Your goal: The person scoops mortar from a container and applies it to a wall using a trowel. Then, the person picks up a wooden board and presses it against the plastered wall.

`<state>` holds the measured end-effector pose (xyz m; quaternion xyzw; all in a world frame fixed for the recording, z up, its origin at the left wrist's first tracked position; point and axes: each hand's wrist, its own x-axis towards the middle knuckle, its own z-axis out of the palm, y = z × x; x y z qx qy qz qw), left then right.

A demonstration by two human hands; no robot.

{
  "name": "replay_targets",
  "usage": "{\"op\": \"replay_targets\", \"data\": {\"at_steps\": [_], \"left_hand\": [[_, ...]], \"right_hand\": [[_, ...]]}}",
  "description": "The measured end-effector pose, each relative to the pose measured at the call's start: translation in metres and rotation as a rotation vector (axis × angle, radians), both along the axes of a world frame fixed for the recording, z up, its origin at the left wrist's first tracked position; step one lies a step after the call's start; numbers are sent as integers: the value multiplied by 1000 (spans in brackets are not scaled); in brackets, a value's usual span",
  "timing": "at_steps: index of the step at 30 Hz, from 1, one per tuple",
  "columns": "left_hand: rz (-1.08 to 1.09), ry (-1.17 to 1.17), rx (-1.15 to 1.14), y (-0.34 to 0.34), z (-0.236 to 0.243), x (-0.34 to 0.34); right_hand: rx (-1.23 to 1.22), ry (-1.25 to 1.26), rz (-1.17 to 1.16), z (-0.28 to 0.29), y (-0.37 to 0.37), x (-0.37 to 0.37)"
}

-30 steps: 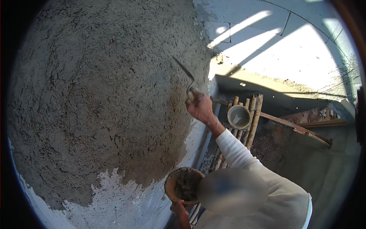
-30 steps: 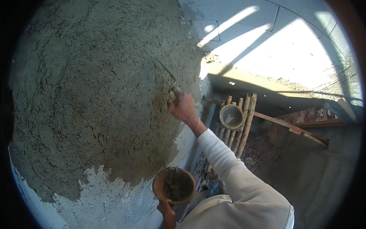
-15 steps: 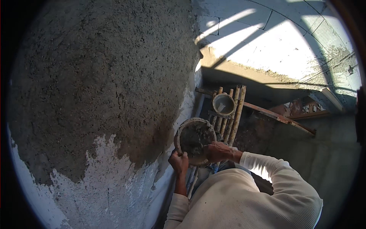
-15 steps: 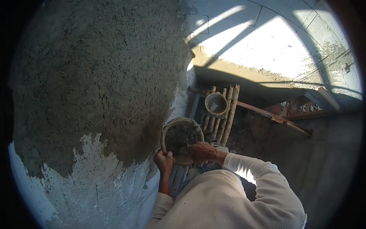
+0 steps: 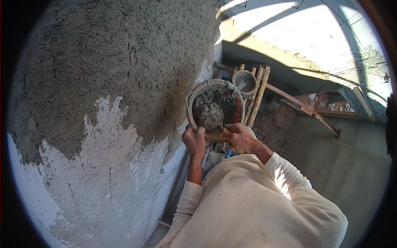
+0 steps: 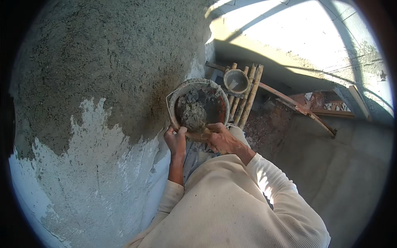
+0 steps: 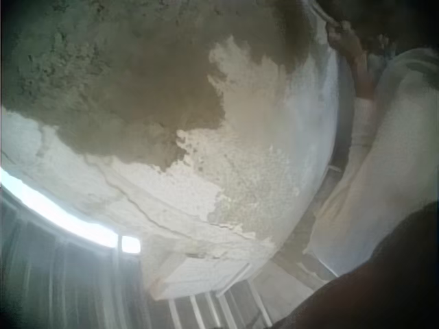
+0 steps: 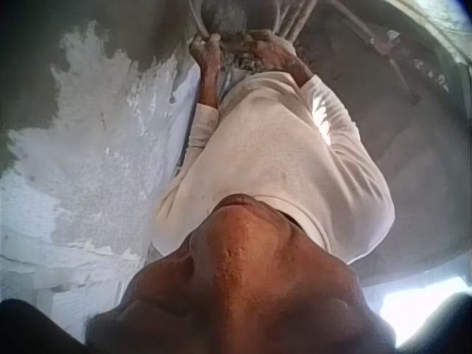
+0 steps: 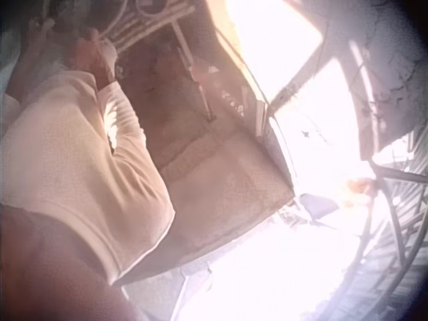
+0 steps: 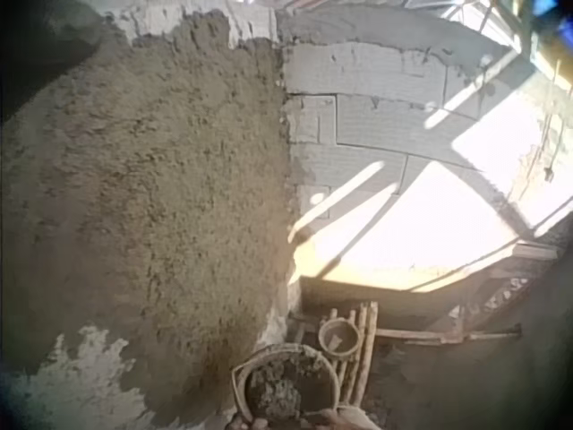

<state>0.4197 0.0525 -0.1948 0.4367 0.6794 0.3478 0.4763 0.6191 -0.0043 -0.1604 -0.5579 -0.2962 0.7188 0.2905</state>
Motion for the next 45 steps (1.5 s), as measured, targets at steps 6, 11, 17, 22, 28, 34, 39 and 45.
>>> {"op": "replay_targets", "data": {"at_steps": [6, 11, 17, 22, 28, 34, 39, 45], "left_hand": [[136, -26, -40, -20, -34, -10], [230, -110, -134, -37, -53, -21], [316, -85, -209, -47, -72, -45], [426, -35, -312, -62, -75, -88], [640, 101, -326, -94, -38, -116], [637, 162, -224, -77, -11, -70], [740, 44, -115, -65, -45, -74], [191, 327, -222, 5, -44, -10]], "right_hand": [[20, 53, -7, -10, -11, 4], [-9, 132, -104, -23, -2, -2], [-14, 705, -428, -19, 49, 50], [318, 569, -844, -7, 127, 177], [643, -356, -1535, 27, 192, 301], [478, -931, -1780, -38, 357, 286], [1109, -322, -322, 11, 224, 55], [622, -568, 739, -88, 74, 62]]}}
